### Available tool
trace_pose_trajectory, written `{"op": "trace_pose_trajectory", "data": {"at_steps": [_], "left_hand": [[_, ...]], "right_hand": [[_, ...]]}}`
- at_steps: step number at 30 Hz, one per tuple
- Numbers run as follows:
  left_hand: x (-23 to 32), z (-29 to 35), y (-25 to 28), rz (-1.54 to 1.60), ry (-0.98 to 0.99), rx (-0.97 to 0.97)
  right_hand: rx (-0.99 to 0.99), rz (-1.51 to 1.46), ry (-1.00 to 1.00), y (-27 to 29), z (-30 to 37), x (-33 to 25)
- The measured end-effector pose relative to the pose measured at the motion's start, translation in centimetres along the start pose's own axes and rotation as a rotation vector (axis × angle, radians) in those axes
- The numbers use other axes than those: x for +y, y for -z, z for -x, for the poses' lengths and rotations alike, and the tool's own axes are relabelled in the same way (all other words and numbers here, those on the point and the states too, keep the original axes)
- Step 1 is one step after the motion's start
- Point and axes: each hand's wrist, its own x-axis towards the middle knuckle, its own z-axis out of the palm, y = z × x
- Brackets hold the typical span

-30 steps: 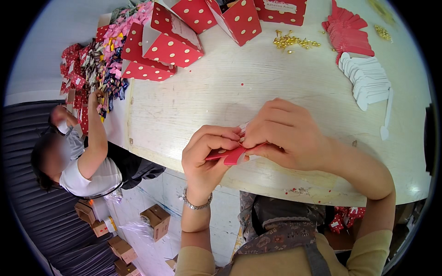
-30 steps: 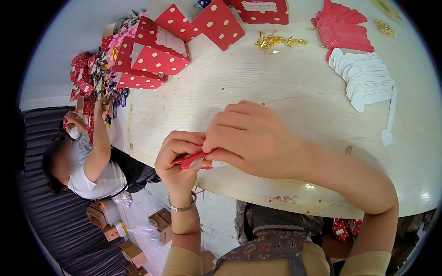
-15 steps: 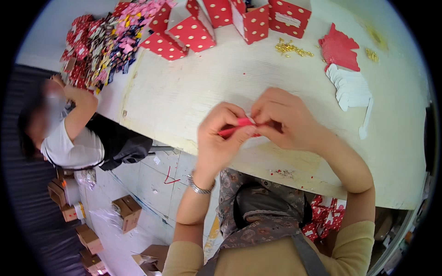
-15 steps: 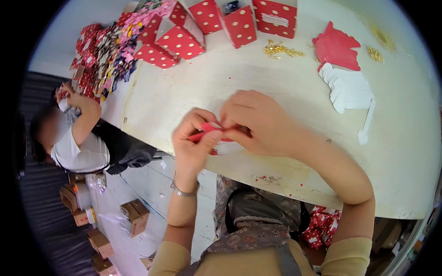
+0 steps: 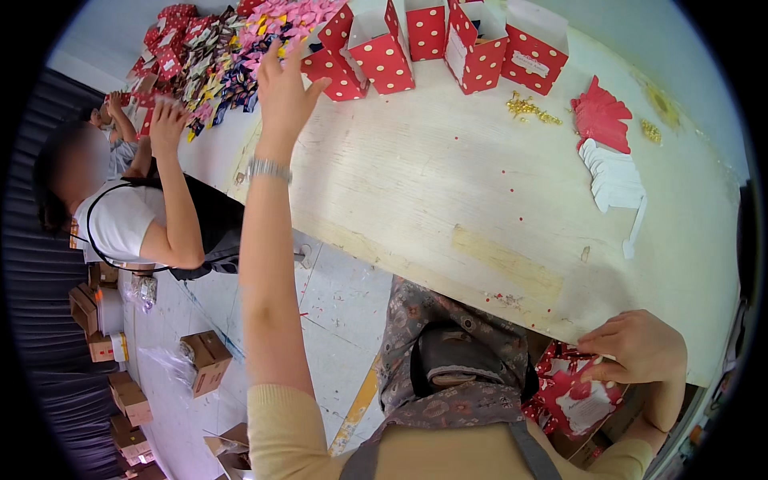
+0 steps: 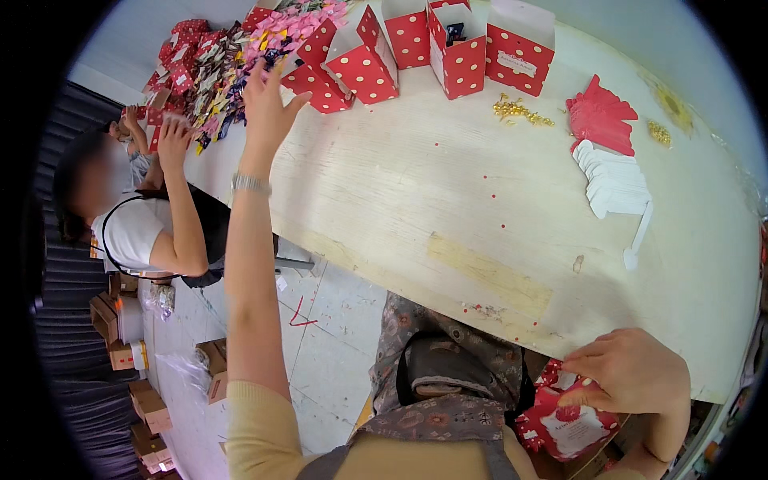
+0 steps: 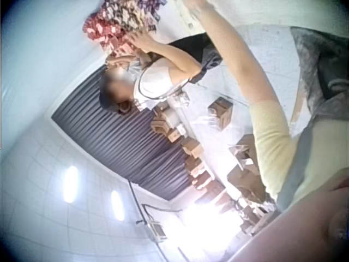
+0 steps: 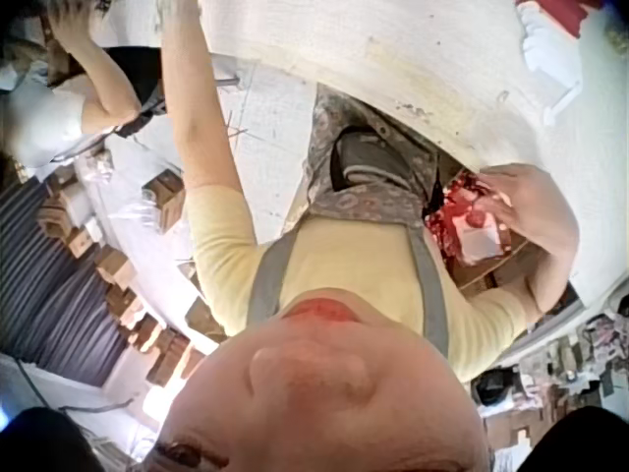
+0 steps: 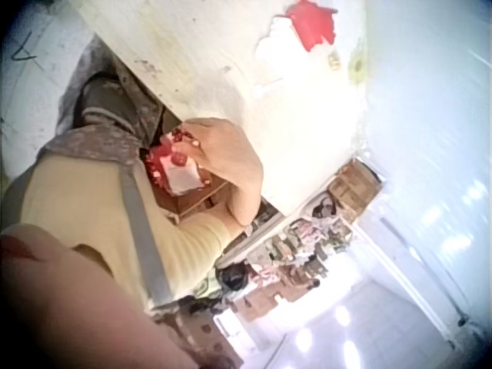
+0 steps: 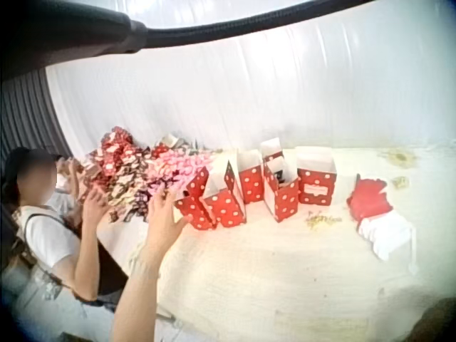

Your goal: The person assembles small red polka-dotted gift boxes by folding the cardboard flaps and securing them with gold pins. They repeatedly pick up a box, fold the sides, insert a pin through the pre-punched holes, and place the finished box on the table. The task involves handling multiple identical boxes in a repetitive sequence.

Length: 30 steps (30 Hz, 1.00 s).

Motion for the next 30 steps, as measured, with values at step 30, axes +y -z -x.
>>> {"op": "trace_pose_trajectory", "data": {"at_steps": [30], "left_hand": [[19.9,11.6,5.4,1.43,0.703,-0.178]], "right_hand": [[0.986,-0.519,0.444,-3.1,-18.7,7.7]]}}
